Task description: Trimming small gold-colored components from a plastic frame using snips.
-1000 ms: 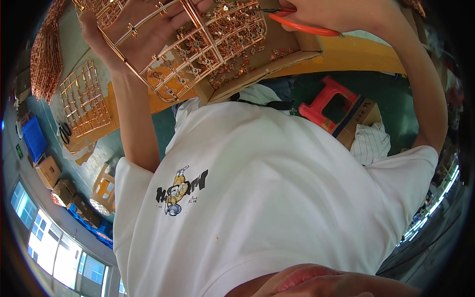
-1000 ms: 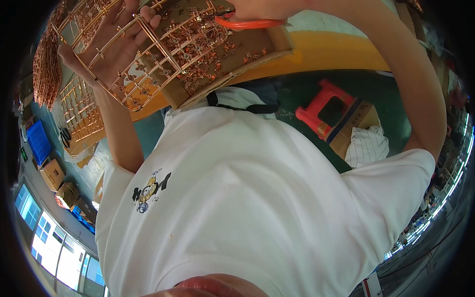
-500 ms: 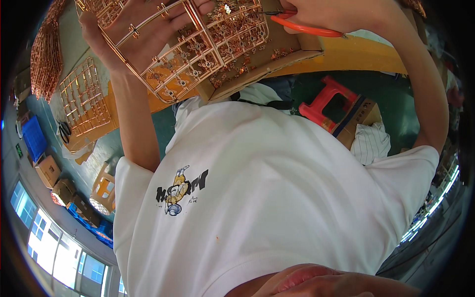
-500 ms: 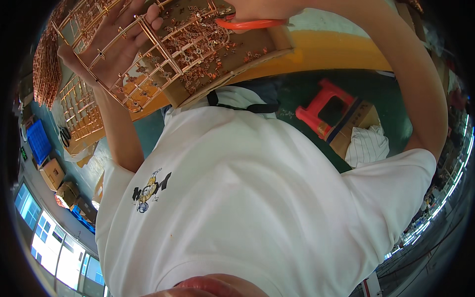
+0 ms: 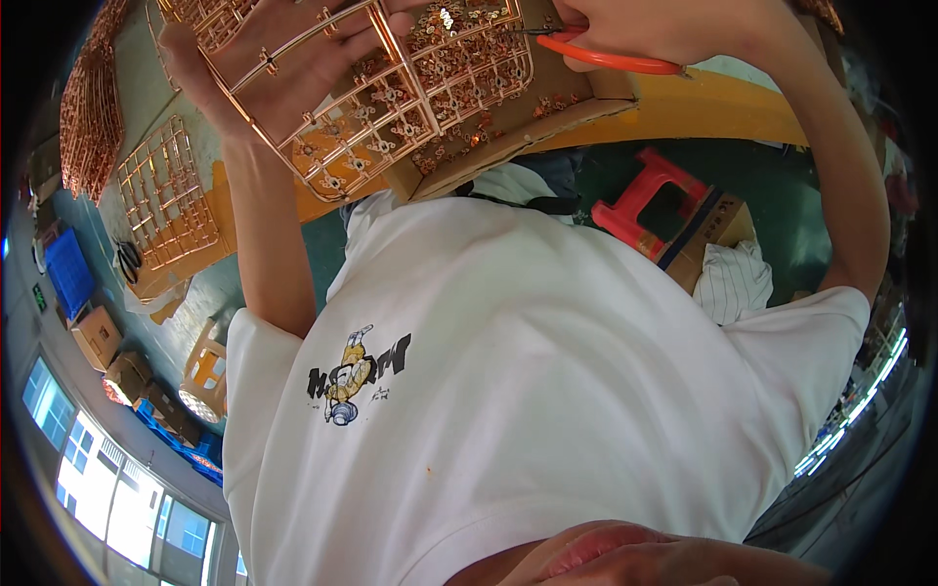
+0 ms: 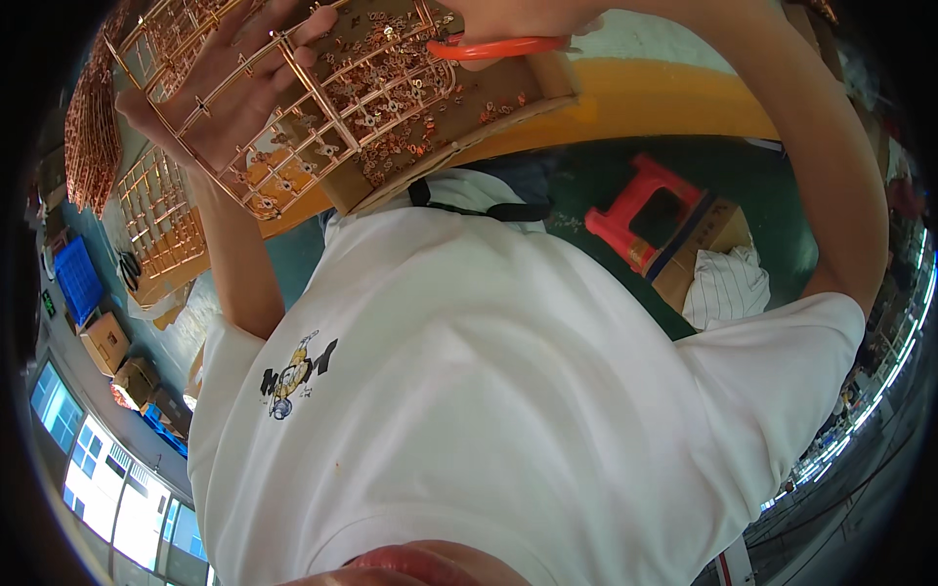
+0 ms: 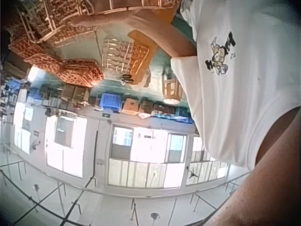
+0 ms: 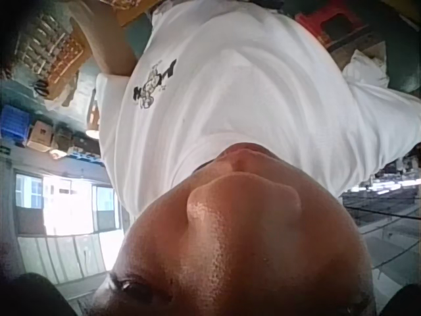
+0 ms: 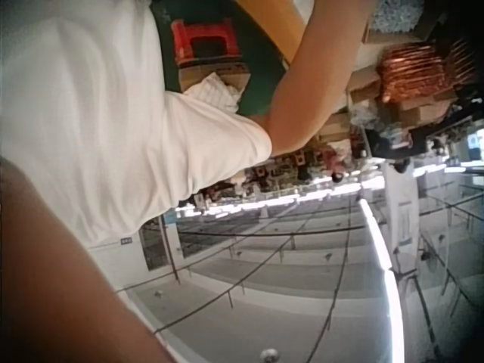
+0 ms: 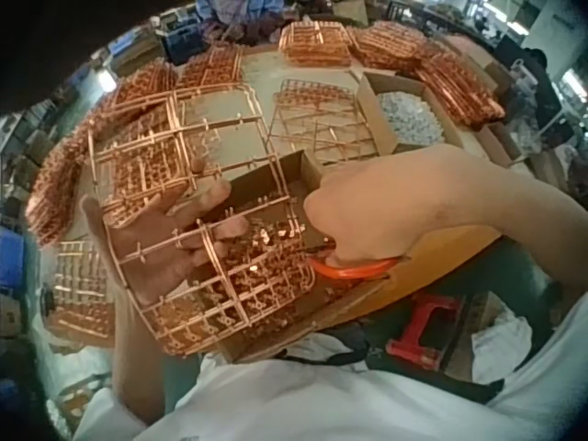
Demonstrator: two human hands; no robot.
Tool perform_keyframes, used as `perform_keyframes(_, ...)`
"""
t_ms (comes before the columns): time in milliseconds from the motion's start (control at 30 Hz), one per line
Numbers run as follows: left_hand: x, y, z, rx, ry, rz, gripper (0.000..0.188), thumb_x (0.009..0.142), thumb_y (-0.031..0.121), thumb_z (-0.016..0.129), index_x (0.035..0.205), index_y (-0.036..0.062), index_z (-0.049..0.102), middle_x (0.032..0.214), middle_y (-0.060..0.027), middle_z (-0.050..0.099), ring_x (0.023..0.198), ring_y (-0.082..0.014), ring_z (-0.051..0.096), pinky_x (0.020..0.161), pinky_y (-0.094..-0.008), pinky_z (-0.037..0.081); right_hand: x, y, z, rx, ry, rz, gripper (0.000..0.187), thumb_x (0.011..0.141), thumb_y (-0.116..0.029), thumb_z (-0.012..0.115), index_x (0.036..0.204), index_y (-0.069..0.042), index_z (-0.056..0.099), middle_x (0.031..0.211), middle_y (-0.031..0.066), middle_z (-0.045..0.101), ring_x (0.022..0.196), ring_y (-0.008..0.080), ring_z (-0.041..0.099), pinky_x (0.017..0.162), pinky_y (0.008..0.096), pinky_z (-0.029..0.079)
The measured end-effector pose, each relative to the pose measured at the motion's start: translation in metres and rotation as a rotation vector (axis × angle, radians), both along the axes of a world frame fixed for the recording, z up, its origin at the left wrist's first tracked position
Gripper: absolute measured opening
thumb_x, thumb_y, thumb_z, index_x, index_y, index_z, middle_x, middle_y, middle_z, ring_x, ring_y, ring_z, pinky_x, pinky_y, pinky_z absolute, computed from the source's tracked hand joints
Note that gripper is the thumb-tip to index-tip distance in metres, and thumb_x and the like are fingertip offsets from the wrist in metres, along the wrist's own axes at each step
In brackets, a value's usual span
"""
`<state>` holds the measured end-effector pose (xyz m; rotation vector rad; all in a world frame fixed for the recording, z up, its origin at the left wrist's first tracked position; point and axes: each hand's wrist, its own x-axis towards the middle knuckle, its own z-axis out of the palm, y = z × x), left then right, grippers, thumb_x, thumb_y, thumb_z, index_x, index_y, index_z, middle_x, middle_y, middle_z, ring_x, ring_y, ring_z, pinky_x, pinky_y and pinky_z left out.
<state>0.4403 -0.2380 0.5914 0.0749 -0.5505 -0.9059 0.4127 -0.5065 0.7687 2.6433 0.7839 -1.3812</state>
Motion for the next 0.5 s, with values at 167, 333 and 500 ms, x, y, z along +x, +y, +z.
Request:
perform_keyframes(167, -0.014, -0.013, 0.019, 0.21, -0.066, 0.172, 0.123, 0.085, 0.082, 0.057, 0.164, 0.0026, 0.006, 0.164, -0.0332, 0.023, 0.143, -0.0609, 0.032, 0.12, -0.0699, 0.031, -0.011, 0.003, 0.005, -0.028, -0.075, -0.105, 0.034, 0.091, -0.023, 0.061, 0.096, 0.009, 0.07, 0.093, 0.03, 0.072, 0.091, 0.0444, 0.07, 0.082, 0.0494, 0.055)
perform_keyframes(333, -0.03, -0.001, 0.042, 0.529, 0.032, 0.346, 0.123, 0.085, 0.079, 0.061, 0.164, 0.0026, 0.007, 0.164, -0.0326, 0.024, 0.144, -0.0603, 0.032, 0.12, -0.0683, 0.032, -0.004, 0.002, -0.006, 0.04, -0.066, -0.02, 0.033, 0.091, -0.022, 0.061, 0.096, 0.009, 0.07, 0.093, 0.0297, 0.071, 0.091, 0.0441, 0.07, 0.082, 0.0494, 0.054)
perform_keyframes(500, -0.025, -0.007, 0.037, 0.204, 0.077, 0.167, 0.121, 0.085, 0.076, 0.064, 0.164, 0.0025, 0.01, 0.162, -0.0326, 0.03, 0.141, -0.058, 0.039, 0.12, -0.0665, 0.033, -0.007, -0.008, -0.011, 0.078, -0.088, 0.018, 0.03, 0.092, -0.02, 0.062, 0.095, 0.009, 0.07, 0.092, 0.0283, 0.072, 0.091, 0.0428, 0.071, 0.081, 0.0483, 0.055)
